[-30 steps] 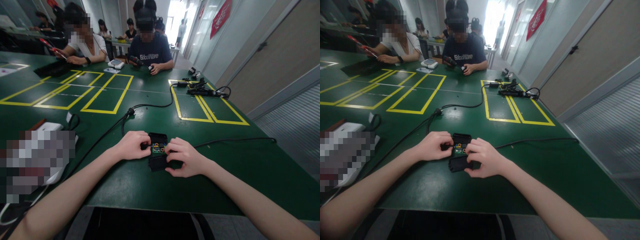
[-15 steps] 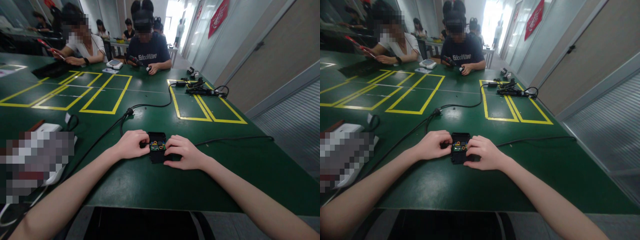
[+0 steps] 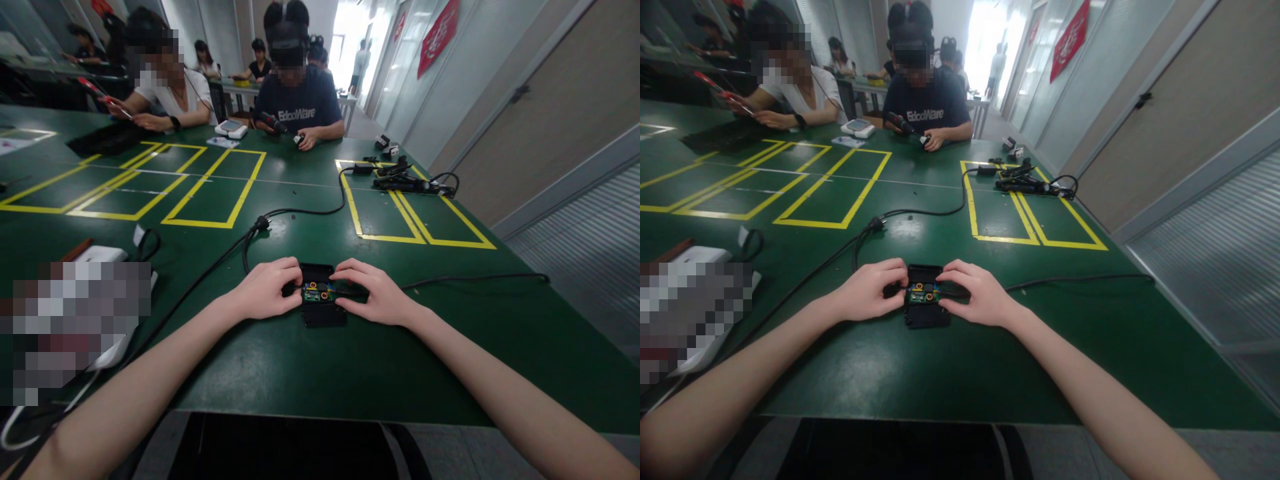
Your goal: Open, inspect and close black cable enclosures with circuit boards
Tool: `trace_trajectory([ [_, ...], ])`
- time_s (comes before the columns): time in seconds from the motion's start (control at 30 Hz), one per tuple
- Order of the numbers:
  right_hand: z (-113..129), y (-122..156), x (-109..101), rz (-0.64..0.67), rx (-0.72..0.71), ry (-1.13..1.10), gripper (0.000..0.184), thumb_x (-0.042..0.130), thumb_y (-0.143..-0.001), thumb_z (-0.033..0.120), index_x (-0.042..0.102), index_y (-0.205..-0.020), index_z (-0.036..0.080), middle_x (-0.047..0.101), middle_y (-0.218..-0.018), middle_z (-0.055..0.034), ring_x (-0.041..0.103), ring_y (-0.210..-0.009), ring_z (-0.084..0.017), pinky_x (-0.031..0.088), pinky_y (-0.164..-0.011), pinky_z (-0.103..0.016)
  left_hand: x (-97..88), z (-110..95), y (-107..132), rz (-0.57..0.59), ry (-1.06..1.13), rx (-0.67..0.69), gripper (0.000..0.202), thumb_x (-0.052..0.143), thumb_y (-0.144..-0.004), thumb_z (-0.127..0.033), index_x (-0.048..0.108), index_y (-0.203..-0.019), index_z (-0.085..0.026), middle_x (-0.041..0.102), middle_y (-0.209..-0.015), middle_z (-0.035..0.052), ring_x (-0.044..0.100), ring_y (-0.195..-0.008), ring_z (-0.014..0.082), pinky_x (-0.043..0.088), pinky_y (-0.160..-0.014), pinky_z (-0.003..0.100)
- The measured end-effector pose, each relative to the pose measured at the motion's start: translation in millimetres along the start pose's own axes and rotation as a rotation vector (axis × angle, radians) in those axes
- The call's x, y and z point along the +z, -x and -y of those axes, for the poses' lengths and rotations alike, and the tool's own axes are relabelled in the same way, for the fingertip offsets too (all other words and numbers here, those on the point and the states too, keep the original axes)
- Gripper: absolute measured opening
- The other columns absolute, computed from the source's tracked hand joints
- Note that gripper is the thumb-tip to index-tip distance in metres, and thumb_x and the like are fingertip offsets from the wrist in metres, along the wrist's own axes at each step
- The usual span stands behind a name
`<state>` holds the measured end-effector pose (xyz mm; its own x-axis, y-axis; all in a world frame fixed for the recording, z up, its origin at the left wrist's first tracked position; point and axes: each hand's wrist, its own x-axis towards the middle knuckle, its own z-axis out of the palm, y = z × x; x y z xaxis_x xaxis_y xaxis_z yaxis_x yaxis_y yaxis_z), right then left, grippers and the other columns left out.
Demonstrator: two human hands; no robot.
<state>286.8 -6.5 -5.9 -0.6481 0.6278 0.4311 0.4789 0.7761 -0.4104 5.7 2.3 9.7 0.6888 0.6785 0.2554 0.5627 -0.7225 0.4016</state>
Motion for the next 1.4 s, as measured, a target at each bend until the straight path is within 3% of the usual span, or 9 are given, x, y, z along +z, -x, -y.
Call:
trace_trajectory([
  [0.13,1.7,-0.1,-3.7,0.042,0.020,0.014,0.036,0.070,-0.092,0.031,0.064,-0.126,0.020,0.069,-0.121,-0.0125,0.071,-0.099,-0.024,0.061,-0.081,-0.037,-0.2,-2.0,0.5,-0.006,0.002,-0.048,0.010,0.051,-0.090,-0.027,0.058,-0.088,-0.019,0.059,-0.095,0.0013,0.049,-0.058,0.0103,0.039,-0.058,0.026],
  [0.33,5.3,-0.5,-2.1,0.044,0.081,-0.005,0.046,0.073,-0.089,0.034,0.062,-0.132,0.022,0.067,-0.125,-0.0108,0.071,-0.097,-0.022,0.061,-0.084,-0.036,1.5,-2.0,0.2,0.013,-0.020,-0.106,0.010,0.052,-0.092,-0.028,0.059,-0.094,-0.020,0.062,-0.099,0.0014,0.052,-0.056,0.0103,0.042,-0.059,0.027],
  [0.47,7.5,-0.8,0.4,0.038,0.153,0.049,0.042,0.071,-0.089,0.035,0.066,-0.129,0.023,0.068,-0.124,-0.0094,0.072,-0.090,-0.020,0.060,-0.079,-0.034,1.8,-4.2,-1.1,0.039,-0.044,-0.160,0.023,0.056,-0.092,-0.029,0.063,-0.112,-0.020,0.065,-0.094,0.0013,0.063,-0.067,0.0163,0.047,-0.064,0.029],
  [0.57,9.5,-1.8,0.7,0.048,0.187,0.102,0.038,0.069,-0.090,0.035,0.069,-0.125,0.022,0.069,-0.121,-0.0090,0.072,-0.086,-0.020,0.059,-0.077,-0.034,2.0,-6.6,-1.2,0.055,-0.069,-0.189,0.035,0.059,-0.094,-0.038,0.064,-0.124,-0.020,0.067,-0.104,0.0049,0.070,-0.082,0.0218,0.054,-0.073,0.034],
  [0.73,15.2,-3.7,1.8,0.079,0.227,0.233,0.043,0.067,-0.087,0.036,0.069,-0.126,0.019,0.071,-0.112,-0.0090,0.072,-0.083,-0.021,0.057,-0.074,-0.034,2.1,-8.3,-0.3,0.083,-0.087,-0.204,0.054,0.069,-0.090,-0.056,0.067,-0.130,-0.020,0.066,-0.120,0.0085,0.074,-0.087,0.0253,0.058,-0.080,0.040],
  [1.03,25.7,-5.9,8.9,0.109,0.315,0.335,0.046,0.065,-0.084,0.036,0.067,-0.126,0.018,0.077,-0.099,-0.0092,0.071,-0.084,-0.025,0.054,-0.078,-0.035,-0.6,-9.4,0.2,0.101,-0.062,-0.192,0.069,0.077,-0.079,-0.064,0.068,-0.132,-0.019,0.067,-0.125,0.0095,0.075,-0.098,0.0303,0.059,-0.088,0.044],
  [1.23,37.3,-8.2,16.6,0.102,0.470,0.360,0.044,0.063,-0.086,0.035,0.066,-0.127,0.018,0.078,-0.107,-0.0106,0.073,-0.089,-0.027,0.053,-0.079,-0.036,3.9,-7.0,0.5,0.049,-0.042,-0.200,0.043,0.070,-0.088,-0.045,0.071,-0.122,-0.020,0.069,-0.122,0.0071,0.075,-0.093,0.0258,0.060,-0.085,0.039],
  [1.4,33.1,-5.6,15.2,0.099,0.435,0.268,0.045,0.064,-0.090,0.039,0.063,-0.130,0.018,0.077,-0.110,-0.0105,0.073,-0.089,-0.026,0.053,-0.080,-0.035,7.2,-3.7,0.3,0.032,-0.036,-0.188,0.037,0.066,-0.090,-0.038,0.072,-0.122,-0.021,0.069,-0.119,0.0063,0.074,-0.091,0.0233,0.059,-0.084,0.036],
])
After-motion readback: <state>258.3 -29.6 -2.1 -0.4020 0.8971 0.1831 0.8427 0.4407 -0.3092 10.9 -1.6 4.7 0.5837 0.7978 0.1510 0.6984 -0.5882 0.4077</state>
